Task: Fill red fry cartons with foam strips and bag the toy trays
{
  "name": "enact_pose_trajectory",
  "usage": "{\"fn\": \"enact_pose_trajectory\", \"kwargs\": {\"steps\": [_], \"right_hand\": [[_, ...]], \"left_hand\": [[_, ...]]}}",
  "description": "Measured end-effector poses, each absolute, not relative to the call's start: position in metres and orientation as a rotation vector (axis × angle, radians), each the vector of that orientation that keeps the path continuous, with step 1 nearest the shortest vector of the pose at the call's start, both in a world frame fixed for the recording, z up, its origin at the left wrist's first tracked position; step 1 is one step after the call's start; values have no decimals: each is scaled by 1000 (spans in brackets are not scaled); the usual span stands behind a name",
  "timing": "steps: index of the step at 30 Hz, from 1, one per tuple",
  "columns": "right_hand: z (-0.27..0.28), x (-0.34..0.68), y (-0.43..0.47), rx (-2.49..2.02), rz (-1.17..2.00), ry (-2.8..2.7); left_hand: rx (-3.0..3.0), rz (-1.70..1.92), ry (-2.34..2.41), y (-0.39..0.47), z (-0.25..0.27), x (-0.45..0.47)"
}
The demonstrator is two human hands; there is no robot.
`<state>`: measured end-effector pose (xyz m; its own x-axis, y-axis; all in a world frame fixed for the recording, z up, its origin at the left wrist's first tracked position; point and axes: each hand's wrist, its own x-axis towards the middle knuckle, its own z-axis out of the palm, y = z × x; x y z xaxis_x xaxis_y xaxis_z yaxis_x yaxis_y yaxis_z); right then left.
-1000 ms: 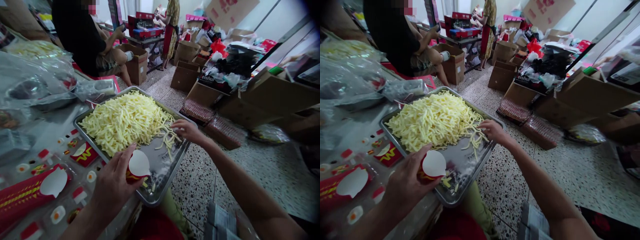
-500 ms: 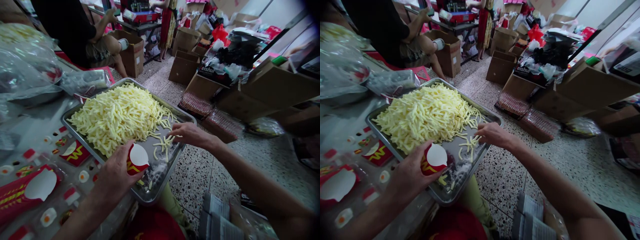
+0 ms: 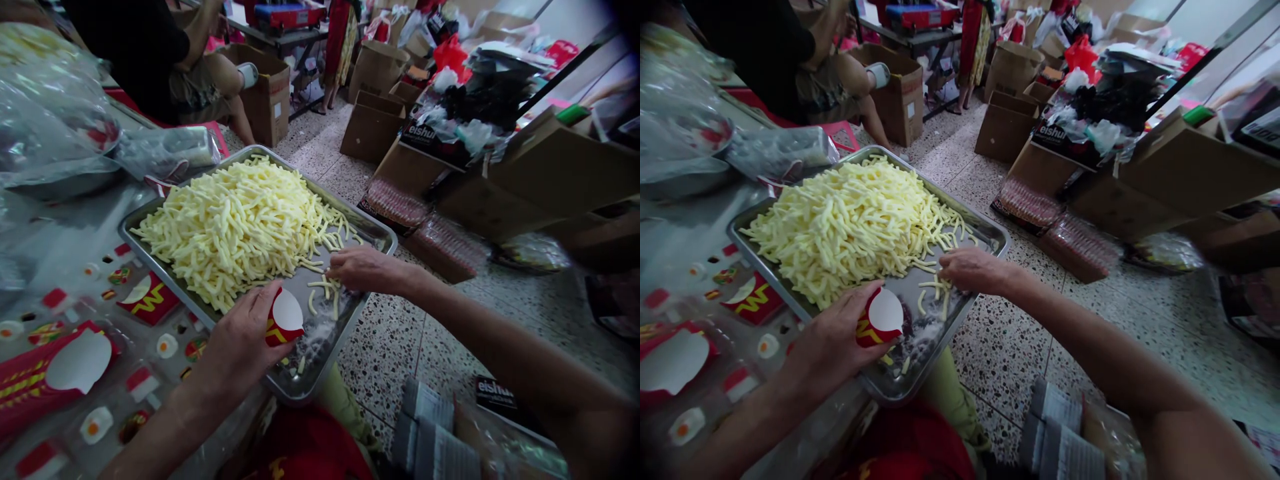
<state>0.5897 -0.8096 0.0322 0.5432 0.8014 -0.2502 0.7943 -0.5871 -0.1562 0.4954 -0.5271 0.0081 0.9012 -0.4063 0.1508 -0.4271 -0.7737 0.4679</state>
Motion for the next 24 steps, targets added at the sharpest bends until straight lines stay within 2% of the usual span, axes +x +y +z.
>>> {"fn": "enact_pose_trajectory", "kwargs": {"steps": [3,8,15,17,21,24], "right_hand": [[21,594,-810,-2797,544,-1307],[8,591,-812,-2736,342,-914],[29,570,-766,-1904,108,-113],[34,564,-755,-1838,56,-37],[48,560,-744,-2304,-51,-204],[71,566,-734,-2667,47,-470]], "left_hand": [[2607,-62,-572,-536,12,504],[2744,-210,-561,-555,16,518],[2560,-13,-383,-583,13,529],[2452,87,-299,-589,11,530],[2376,309,-246,-594,11,532],[2409,421,-311,-593,13,538]]}}
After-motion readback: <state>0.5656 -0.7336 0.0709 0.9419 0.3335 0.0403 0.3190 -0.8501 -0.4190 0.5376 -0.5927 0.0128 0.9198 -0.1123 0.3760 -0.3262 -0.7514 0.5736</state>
